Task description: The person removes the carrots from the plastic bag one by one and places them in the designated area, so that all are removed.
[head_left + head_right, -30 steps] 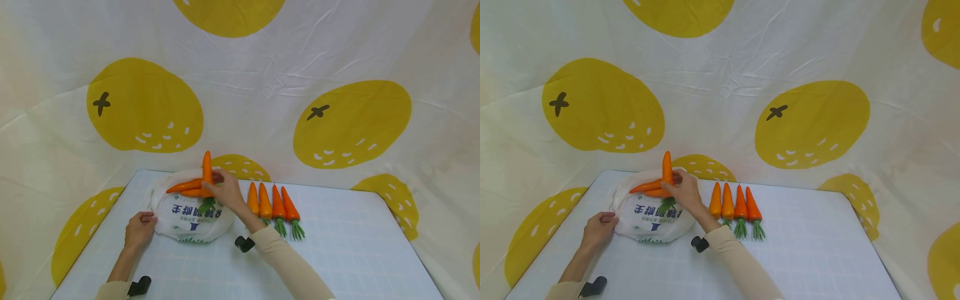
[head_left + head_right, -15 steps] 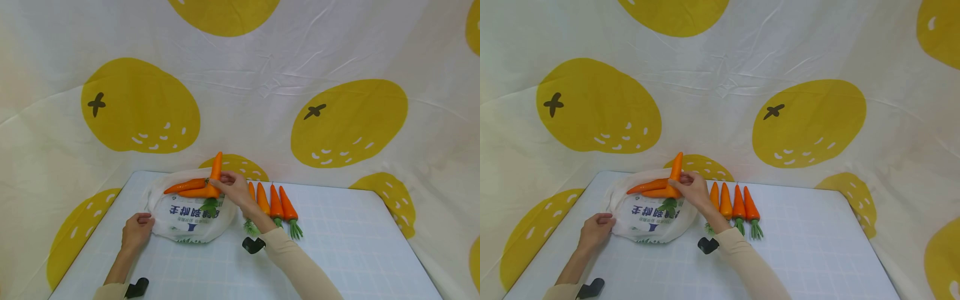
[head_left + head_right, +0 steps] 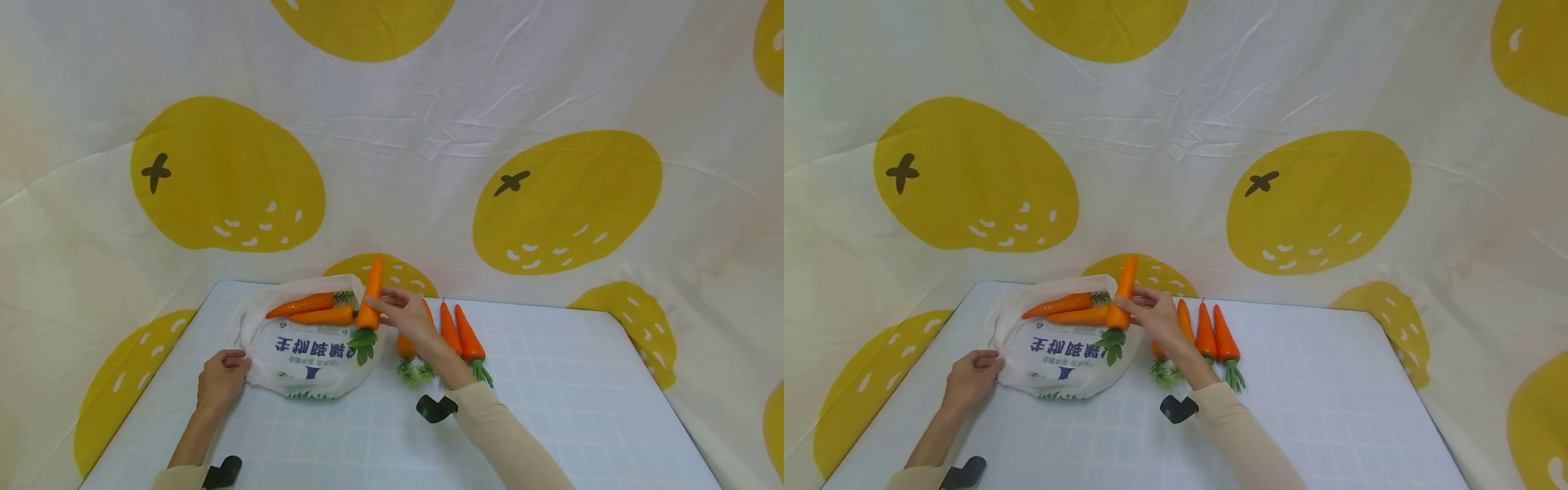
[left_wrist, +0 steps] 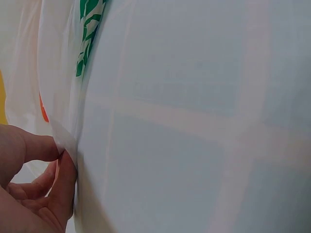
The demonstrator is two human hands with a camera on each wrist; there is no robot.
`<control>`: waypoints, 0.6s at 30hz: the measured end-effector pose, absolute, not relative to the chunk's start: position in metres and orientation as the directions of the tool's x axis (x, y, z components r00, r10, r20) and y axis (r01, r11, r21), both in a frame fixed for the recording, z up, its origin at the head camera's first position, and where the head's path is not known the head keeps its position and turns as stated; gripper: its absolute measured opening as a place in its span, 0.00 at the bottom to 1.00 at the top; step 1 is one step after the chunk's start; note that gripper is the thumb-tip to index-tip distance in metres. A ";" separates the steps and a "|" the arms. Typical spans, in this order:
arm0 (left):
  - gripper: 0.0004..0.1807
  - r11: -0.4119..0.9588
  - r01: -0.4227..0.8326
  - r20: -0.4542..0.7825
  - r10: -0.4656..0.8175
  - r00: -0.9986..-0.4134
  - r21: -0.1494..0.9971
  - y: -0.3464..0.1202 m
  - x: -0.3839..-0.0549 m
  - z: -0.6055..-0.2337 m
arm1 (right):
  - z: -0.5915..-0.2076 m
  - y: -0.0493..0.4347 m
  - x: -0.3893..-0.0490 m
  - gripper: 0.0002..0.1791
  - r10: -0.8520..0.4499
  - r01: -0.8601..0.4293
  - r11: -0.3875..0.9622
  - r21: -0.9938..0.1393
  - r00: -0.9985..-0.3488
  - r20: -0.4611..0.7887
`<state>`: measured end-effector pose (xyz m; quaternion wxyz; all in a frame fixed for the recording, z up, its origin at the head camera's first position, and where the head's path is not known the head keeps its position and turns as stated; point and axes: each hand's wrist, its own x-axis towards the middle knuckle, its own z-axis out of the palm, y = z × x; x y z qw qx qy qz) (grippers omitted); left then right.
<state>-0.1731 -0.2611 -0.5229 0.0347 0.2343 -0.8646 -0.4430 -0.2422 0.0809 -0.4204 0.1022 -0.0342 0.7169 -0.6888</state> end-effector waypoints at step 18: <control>0.18 0.482 -0.382 -0.158 -0.440 -0.884 0.788 -0.260 -0.173 -0.521 | -0.433 0.133 -0.239 0.35 -0.127 0.149 0.063 -0.987 -0.980 -0.156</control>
